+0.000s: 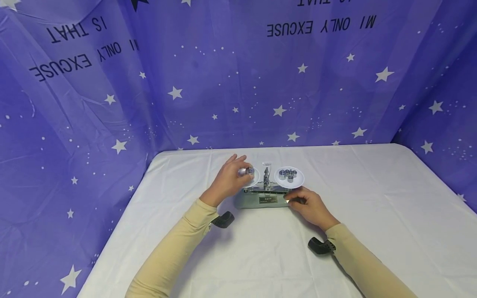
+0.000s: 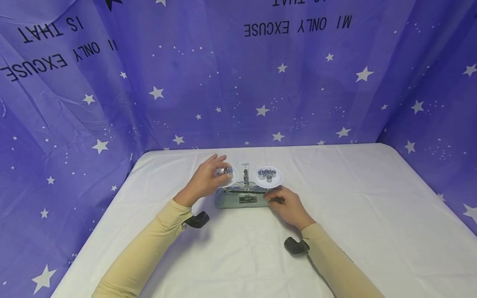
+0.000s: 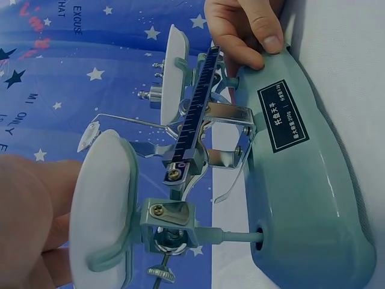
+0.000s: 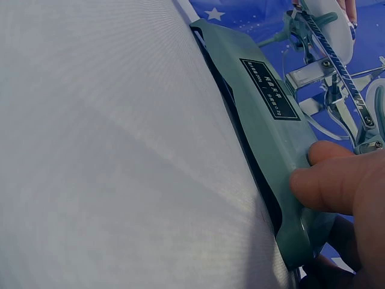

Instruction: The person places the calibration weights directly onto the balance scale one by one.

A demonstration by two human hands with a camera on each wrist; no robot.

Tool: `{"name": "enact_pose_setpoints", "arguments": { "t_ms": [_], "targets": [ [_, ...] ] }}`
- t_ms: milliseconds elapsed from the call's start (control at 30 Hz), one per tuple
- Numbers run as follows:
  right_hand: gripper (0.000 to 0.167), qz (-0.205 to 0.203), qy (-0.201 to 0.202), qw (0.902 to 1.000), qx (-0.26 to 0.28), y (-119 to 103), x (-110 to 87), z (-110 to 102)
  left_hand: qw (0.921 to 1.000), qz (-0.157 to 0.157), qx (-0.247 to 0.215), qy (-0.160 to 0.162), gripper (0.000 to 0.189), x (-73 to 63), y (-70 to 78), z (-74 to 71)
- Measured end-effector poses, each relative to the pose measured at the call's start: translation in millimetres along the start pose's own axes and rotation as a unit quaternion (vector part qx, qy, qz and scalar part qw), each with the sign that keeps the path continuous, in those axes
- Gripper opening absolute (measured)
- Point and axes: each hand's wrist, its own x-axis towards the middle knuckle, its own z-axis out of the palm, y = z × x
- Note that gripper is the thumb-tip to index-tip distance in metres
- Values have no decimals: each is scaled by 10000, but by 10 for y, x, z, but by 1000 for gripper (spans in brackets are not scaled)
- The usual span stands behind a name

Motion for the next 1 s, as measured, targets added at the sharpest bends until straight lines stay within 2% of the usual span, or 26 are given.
{"name": "enact_pose_setpoints", "arguments": {
  "t_ms": [333, 533, 800, 1000],
  "targets": [
    [18, 9, -69, 10000, -14, -34, 11, -8, 9996, -270, -109, -53, 32, -4, -34, 18],
    [18, -7, -31, 10000, -1, -53, 1, -5, 9995, -292, -106, -85, 42, -26, -29, -1],
    [20, 19, -43, 10000, -46, -20, 7, 2, 9993, -308, -208, 60, 49, -148, -7, -199],
    [21, 147, -96, 9998, -83, -1, 11, 16, 9991, -274, -155, 271, 46, -339, -78, -374]
  ]
}}
